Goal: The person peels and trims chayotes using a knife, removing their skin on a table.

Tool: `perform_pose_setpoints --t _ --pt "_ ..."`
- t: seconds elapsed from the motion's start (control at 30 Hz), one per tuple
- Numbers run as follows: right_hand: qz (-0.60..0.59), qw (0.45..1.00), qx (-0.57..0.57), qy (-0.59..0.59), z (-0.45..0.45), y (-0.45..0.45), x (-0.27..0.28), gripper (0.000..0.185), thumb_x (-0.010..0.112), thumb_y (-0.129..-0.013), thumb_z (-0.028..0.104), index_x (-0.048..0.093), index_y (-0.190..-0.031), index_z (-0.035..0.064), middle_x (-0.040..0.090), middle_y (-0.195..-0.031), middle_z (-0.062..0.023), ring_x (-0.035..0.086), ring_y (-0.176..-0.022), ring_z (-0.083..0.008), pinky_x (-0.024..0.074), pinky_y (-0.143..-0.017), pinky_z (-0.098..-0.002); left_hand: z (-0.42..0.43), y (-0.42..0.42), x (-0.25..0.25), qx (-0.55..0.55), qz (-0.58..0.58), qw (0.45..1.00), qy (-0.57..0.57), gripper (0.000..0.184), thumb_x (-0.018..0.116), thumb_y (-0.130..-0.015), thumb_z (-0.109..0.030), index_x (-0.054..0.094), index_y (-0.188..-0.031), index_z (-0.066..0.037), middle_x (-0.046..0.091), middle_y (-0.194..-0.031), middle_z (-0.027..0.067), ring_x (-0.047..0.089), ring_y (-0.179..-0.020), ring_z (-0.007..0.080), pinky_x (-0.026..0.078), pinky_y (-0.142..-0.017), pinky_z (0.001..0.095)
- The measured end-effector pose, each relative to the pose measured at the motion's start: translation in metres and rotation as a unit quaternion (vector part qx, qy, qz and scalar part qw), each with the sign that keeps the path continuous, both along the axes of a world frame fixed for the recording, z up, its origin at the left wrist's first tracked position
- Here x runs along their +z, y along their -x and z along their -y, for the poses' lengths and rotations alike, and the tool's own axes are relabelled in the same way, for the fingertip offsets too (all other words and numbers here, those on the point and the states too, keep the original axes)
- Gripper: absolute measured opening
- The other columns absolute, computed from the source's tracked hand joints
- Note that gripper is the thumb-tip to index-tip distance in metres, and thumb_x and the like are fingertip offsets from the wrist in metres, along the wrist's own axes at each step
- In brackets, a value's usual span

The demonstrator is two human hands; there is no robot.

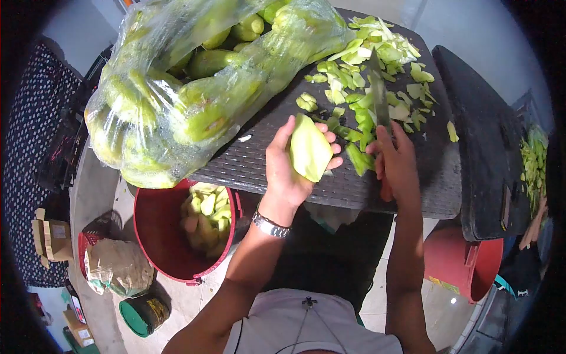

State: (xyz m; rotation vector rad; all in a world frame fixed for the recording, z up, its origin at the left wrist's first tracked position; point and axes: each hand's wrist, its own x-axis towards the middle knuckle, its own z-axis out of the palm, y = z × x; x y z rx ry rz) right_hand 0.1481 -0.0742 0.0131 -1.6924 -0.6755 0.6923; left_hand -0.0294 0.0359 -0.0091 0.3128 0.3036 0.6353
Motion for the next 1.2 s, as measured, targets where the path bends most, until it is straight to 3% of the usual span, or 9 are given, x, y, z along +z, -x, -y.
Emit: perform_pose_setpoints --t 0.13,0.33,0.4,0.47,0.5,0.63,0.93,1.07,1.2 --pt "-0.026 0.999 0.021 -0.011 0.017 -0.003 0.002 0.040 0.059 -0.107 0.029 0.054 -0.137 0.0028 0.063 -0.075 -0.0037 0.046 -0.045 -0.0059 0.0349 -0.039 -0.0262 0.001 0.037 0.002 -0.050 -0.014 0.994 -0.100 0.056 0.051 -0.103 -0.049 0.061 -0.120 0.003 0.068 -0.099 0.0172 0.069 -0.087 0.0326 0.061 -0.070 0.0454" --pt "0.086 0.994 0.002 0.067 0.063 -0.014 0.017 0.053 0.070 -0.100 0.034 0.053 -0.140 0.0031 0.065 -0.077 -0.0065 0.057 -0.057 -0.0102 0.0468 -0.052 -0.0296 0.011 0.203 0.016 -0.110 -0.381 0.881 -0.258 0.048 0.073 -0.095 -0.033 0.059 -0.124 0.002 0.064 -0.101 0.0083 0.065 -0.090 0.0202 0.056 -0.076 0.0350" --pt "0.241 0.959 0.007 0.150 0.068 -0.013 0.018 0.066 0.076 -0.095 0.039 0.049 -0.143 0.0026 0.068 -0.083 -0.0103 0.066 -0.063 -0.0181 0.0536 -0.059 -0.0338 0.003 0.243 0.015 -0.083 -0.612 0.682 -0.392 0.048 0.076 -0.093 -0.033 0.063 -0.122 0.002 0.065 -0.105 0.0122 0.067 -0.092 0.0250 0.056 -0.078 0.0378" --pt "0.379 0.915 0.028 0.137 0.062 -0.001 0.012 0.085 0.083 -0.084 0.049 0.045 -0.145 0.0027 0.067 -0.083 -0.0110 0.067 -0.068 -0.0265 0.0556 -0.069 -0.0403 0.003 0.276 -0.010 -0.023 -0.783 0.226 -0.579 0.044 0.077 -0.092 -0.029 0.065 -0.120 0.002 0.067 -0.106 0.0184 0.069 -0.092 0.0316 0.056 -0.081 0.0406" --pt "0.410 0.901 0.043 0.136 0.056 0.002 0.007 0.092 0.084 -0.081 0.052 0.043 -0.146 0.0026 0.067 -0.084 -0.0124 0.068 -0.071 -0.0304 0.0561 -0.072 -0.0431 0.007 0.273 -0.004 0.046 -0.795 0.184 -0.576 0.040 0.076 -0.091 -0.026 0.067 -0.117 0.002 0.067 -0.106 0.0231 0.069 -0.093 0.0368 0.056 -0.082 0.0436" --pt "0.495 0.843 0.046 0.204 0.017 -0.007 -0.012 0.098 0.083 -0.079 0.057 0.039 -0.145 0.0009 0.071 -0.098 -0.0238 0.072 -0.090 -0.0445 0.0566 -0.083 -0.0511 0.017 0.225 0.030 0.130 -0.686 0.443 -0.563 0.032 0.076 -0.092 -0.023 0.069 -0.108 0.004 0.069 -0.100 0.0193 0.069 -0.089 0.0336 0.055 -0.079 0.0417" --pt "0.493 0.855 0.066 0.150 0.030 -0.027 0.016 0.086 0.075 -0.087 0.058 0.042 -0.139 -0.0025 0.070 -0.092 -0.0178 0.072 -0.079 -0.0403 0.0579 -0.070 -0.0454 0.035 0.178 0.033 0.106 -0.578 0.515 -0.624 0.023 0.079 -0.088 -0.017 0.073 -0.101 0.001 0.071 -0.090 0.0180 0.069 -0.079 0.0342 0.054 -0.074 0.0379" --pt "0.677 0.712 0.132 0.127 0.047 0.020 -0.008 0.093 0.073 -0.083 0.067 0.049 -0.136 -0.0054 0.066 -0.089 -0.0151 0.070 -0.071 -0.0285 0.0570 -0.063 -0.0385 0.041 0.141 0.037 0.022 -0.509 0.500 -0.700 0.020 0.079 -0.089 -0.016 0.073 -0.099 0.000 0.074 -0.098 0.0150 0.073 -0.082 0.0318 0.056 -0.073 0.0369" --pt "0.524 0.790 0.262 0.180 0.061 0.026 0.030 0.078 0.075 -0.088 0.054 0.047 -0.135 -0.0013 0.068 -0.085 -0.0125 0.073 -0.069 -0.0338 0.0562 -0.060 -0.0414 0.043 0.135 0.029 0.076 -0.471 0.539 -0.694 0.020 0.080 -0.088 -0.013 0.073 -0.102 0.000 0.074 -0.098 0.0137 0.073 -0.082 0.0308 0.057 -0.073 0.0355"
